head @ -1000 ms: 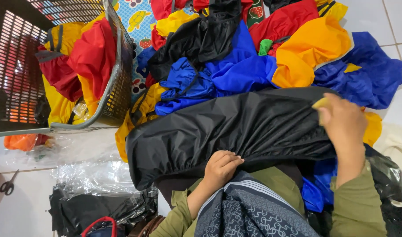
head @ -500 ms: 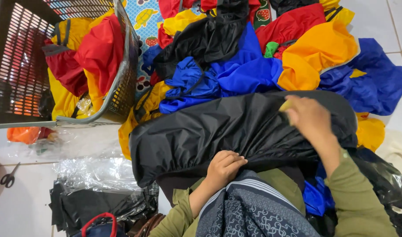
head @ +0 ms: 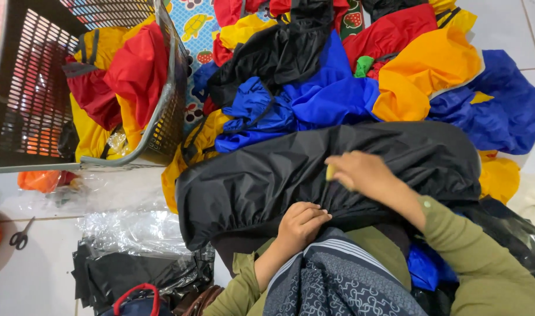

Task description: Folding a fabric cover and placing it into a plastic bag

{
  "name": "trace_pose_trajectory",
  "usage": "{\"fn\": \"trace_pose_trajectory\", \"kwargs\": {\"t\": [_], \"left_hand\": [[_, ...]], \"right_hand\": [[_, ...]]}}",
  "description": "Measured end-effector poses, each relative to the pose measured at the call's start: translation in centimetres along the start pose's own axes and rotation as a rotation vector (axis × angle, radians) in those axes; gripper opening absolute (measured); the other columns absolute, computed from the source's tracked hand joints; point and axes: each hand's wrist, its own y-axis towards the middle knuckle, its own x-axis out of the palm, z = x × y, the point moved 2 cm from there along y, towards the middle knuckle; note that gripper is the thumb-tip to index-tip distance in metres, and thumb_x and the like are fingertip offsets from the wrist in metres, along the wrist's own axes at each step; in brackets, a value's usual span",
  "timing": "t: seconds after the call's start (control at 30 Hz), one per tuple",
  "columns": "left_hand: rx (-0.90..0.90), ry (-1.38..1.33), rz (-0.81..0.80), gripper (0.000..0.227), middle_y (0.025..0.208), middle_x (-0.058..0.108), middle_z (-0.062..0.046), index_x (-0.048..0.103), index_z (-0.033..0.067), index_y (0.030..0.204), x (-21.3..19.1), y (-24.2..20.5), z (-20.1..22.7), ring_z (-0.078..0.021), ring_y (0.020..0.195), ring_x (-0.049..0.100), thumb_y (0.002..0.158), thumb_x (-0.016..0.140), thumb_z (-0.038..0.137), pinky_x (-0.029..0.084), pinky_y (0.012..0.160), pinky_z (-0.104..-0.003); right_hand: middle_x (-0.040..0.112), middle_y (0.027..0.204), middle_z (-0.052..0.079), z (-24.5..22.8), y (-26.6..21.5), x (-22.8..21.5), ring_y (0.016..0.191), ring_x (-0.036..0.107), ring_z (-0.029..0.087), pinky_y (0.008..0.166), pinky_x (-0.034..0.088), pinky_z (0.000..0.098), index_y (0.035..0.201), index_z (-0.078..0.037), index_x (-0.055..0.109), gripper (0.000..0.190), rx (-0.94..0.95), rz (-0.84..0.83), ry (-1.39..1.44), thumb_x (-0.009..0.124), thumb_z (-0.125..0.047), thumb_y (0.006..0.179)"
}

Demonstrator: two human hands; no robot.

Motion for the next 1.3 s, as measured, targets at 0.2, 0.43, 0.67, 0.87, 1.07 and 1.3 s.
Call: {"fn": "trace_pose_trajectory", "kwargs": {"t": [0.2, 0.43, 0.67, 0.87, 1.07, 1.3], "left_hand": [[-0.015, 0.002, 0.004, 0.023, 0.085, 0.074, -0.002, 0.078, 0.0112, 0.088, 0.1, -0.2, -0.1, -0.0230, 0.082, 0.074, 0.104, 0.061, 0.013, 0.061, 0.077, -0.035], [-0.021, -0.003, -0.044, 0.022, 0.085, 0.074, -0.003, 0.079, 0.0109, 0.091, 0.0, -0.1, 0.0, -0.0234, 0.083, 0.074, 0.104, 0.062, 0.013, 0.061, 0.076, -0.036], [-0.022, -0.007, -0.048, 0.023, 0.087, 0.074, -0.003, 0.079, 0.0110, 0.092, -0.3, 0.3, 0.3, -0.0239, 0.085, 0.075, 0.105, 0.061, 0.015, 0.061, 0.076, -0.036], [-0.017, -0.012, -0.062, 0.024, 0.087, 0.075, -0.004, 0.079, 0.0097, 0.093, -0.4, 0.5, 0.1, -0.0247, 0.086, 0.076, 0.106, 0.059, 0.013, 0.061, 0.075, -0.036], [-0.006, 0.002, -0.101, 0.022, 0.088, 0.075, -0.004, 0.079, 0.0097, 0.095, -0.5, 0.6, 0.1, -0.0244, 0.088, 0.076, 0.106, 0.060, 0.013, 0.062, 0.077, -0.035], [-0.022, 0.019, -0.111, 0.026, 0.090, 0.074, -0.005, 0.078, 0.0080, 0.100, -0.4, 0.1, 0.2, -0.0249, 0.090, 0.075, 0.109, 0.054, 0.013, 0.062, 0.080, -0.036]], "right_hand": [[0.055, 0.077, -0.004, 12.8, 1.2, -1.6, 0.074, 0.064, 0.018, 0.061, 0.056, 0.0303, 0.122, -0.025, 0.068, 0.040, 0.339, 0.244, -0.704, 0.082, -0.039, 0.086], [0.069, 0.082, 0.008, -4.6, 2.4, -1.5, 0.082, 0.069, 0.031, 0.066, 0.059, 0.0437, 0.107, -0.018, 0.068, 0.027, -0.169, 0.102, 0.151, 0.072, -0.036, 0.087], [0.061, 0.083, -0.001, 3.5, 6.2, 3.5, 0.082, 0.067, 0.023, 0.064, 0.059, 0.0393, 0.111, -0.027, 0.060, 0.023, -0.066, 0.013, -0.131, 0.064, -0.040, 0.092], [0.062, 0.088, -0.001, 4.2, 6.9, 2.4, 0.086, 0.066, 0.023, 0.065, 0.058, 0.0376, 0.121, -0.026, 0.060, 0.033, 0.085, 0.169, -0.267, 0.063, -0.044, 0.093], [0.062, 0.083, -0.001, -6.4, 5.9, 4.1, 0.082, 0.067, 0.022, 0.068, 0.059, 0.0359, 0.110, -0.026, 0.061, 0.023, -0.390, 0.024, 0.094, 0.067, -0.036, 0.090], [0.058, 0.087, -0.004, 6.0, 13.1, 10.6, 0.085, 0.066, 0.021, 0.065, 0.058, 0.0366, 0.117, -0.024, 0.058, 0.031, 0.071, 0.178, -0.218, 0.069, -0.038, 0.091]]}}
